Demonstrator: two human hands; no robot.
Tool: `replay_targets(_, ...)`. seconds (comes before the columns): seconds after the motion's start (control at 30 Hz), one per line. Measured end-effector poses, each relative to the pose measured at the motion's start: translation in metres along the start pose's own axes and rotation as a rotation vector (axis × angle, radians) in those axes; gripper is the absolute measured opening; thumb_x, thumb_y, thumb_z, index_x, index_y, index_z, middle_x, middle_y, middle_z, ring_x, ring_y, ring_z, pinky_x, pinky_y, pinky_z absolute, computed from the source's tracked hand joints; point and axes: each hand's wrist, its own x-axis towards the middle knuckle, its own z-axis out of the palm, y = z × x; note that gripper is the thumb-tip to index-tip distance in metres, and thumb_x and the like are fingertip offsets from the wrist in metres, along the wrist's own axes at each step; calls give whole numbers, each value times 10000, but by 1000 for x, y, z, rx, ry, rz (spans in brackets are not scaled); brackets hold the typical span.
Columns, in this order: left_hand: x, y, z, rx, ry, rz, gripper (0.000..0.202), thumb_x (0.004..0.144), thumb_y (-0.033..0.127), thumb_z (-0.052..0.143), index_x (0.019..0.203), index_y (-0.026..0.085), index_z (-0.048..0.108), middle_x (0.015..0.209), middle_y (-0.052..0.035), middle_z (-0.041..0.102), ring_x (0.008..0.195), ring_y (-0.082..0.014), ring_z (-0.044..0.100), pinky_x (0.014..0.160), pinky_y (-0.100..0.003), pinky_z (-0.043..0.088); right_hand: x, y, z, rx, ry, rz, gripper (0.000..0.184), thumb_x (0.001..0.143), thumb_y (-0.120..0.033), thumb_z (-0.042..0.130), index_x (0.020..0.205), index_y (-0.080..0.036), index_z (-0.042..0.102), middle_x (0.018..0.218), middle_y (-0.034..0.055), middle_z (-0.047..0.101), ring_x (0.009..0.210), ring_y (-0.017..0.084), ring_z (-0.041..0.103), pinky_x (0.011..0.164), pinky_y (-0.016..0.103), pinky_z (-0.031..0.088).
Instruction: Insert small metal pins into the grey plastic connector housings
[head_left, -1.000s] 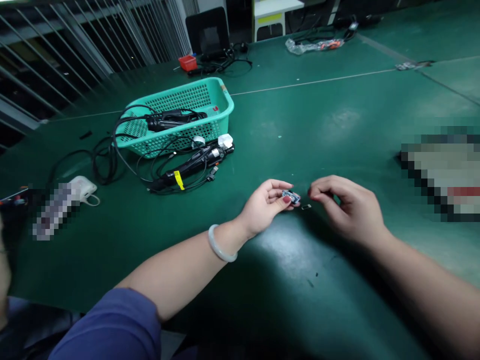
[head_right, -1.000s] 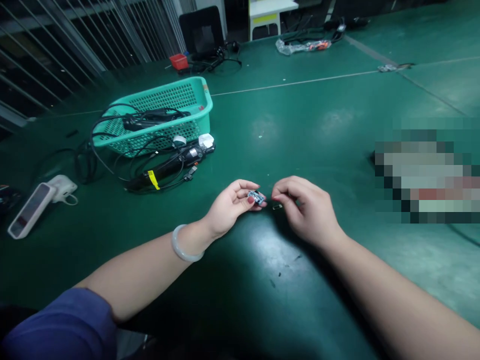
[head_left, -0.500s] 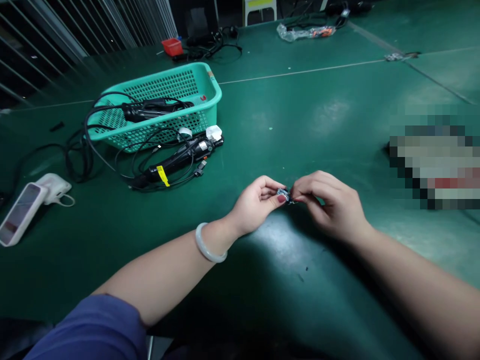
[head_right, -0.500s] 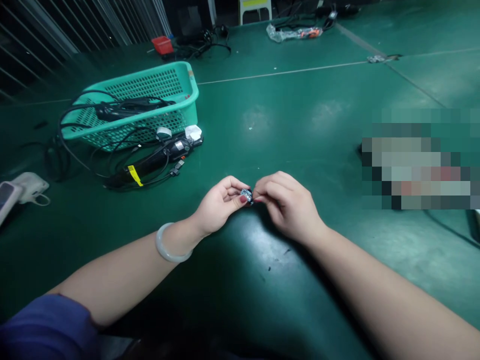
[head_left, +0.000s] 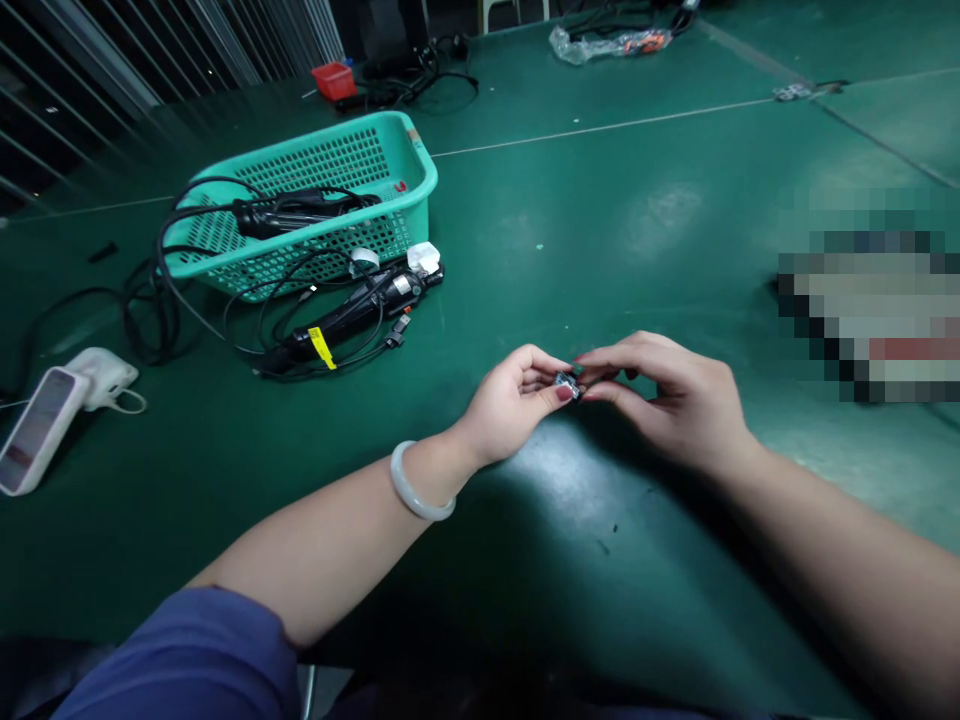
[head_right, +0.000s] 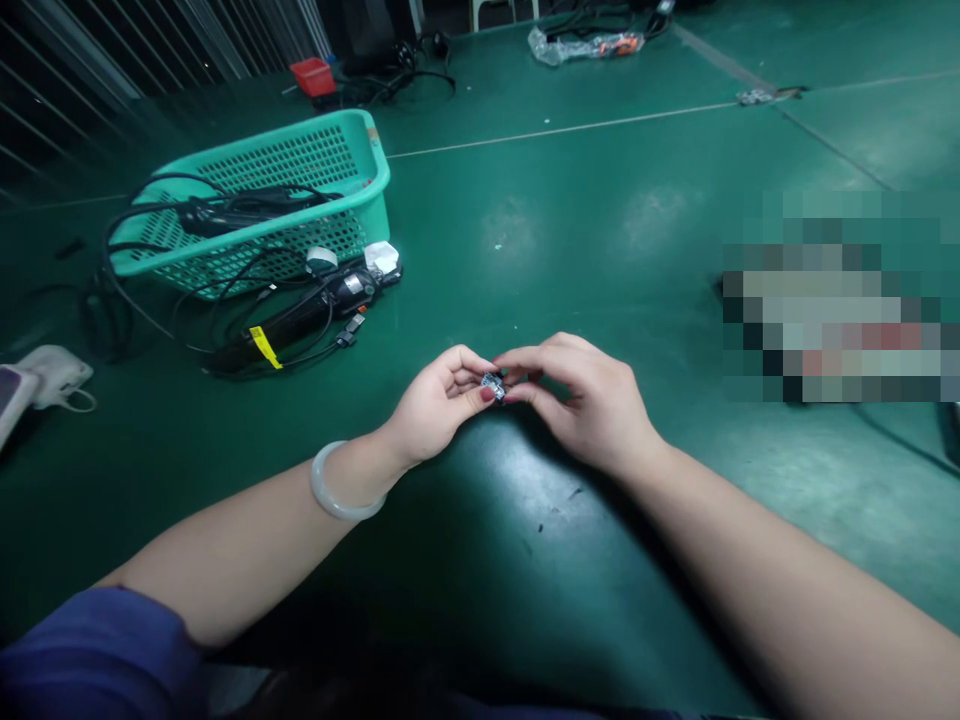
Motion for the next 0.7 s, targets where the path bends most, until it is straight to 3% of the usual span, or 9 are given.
replay_targets(0.17,1,0,0,-21,-1,2,289,645,230,789,810,154,564,788,-4,668,757,-98,631,818,-289,472,0,-4,-2,-87,33,-14,181,829,-276,633,991,-294,711,805,20,731,733,178,652,670,315,537)
replay_targets(0.3,1,1,1,-46,35,-2,253,682,214,761,840,153,572,784,-12,680,743,-105,640,846,-324,478,1,10,-9,-154,27,111,164,810,-323,651,951,-276,721,844,25,731,732,188,650,666,331,523)
replay_targets(0.47,3,1,0,-106,109,-16,201,731,190,716,850,145,559,792,-25,692,735,-106,652,817,-319,503,3,38,-12,-157,-305,161,112,739,-291,690,832,-232,711,856,22,713,763,180,653,711,318,512)
replay_targets(0.53,4,1,0,-104,120,-15,187,748,180,699,865,146,558,792,-21,692,725,-98,654,789,-293,510,4,42,-9,-169,-353,158,46,748,-252,656,751,-220,689,812,22,689,725,166,638,690,302,504)
replay_targets(0.7,4,1,0,-71,95,-13,213,769,158,670,968,170,599,806,-9,685,743,-85,642,784,-254,507,2,39,-6,-200,-337,116,137,797,-183,548,700,-218,639,770,31,673,679,162,620,669,296,489)
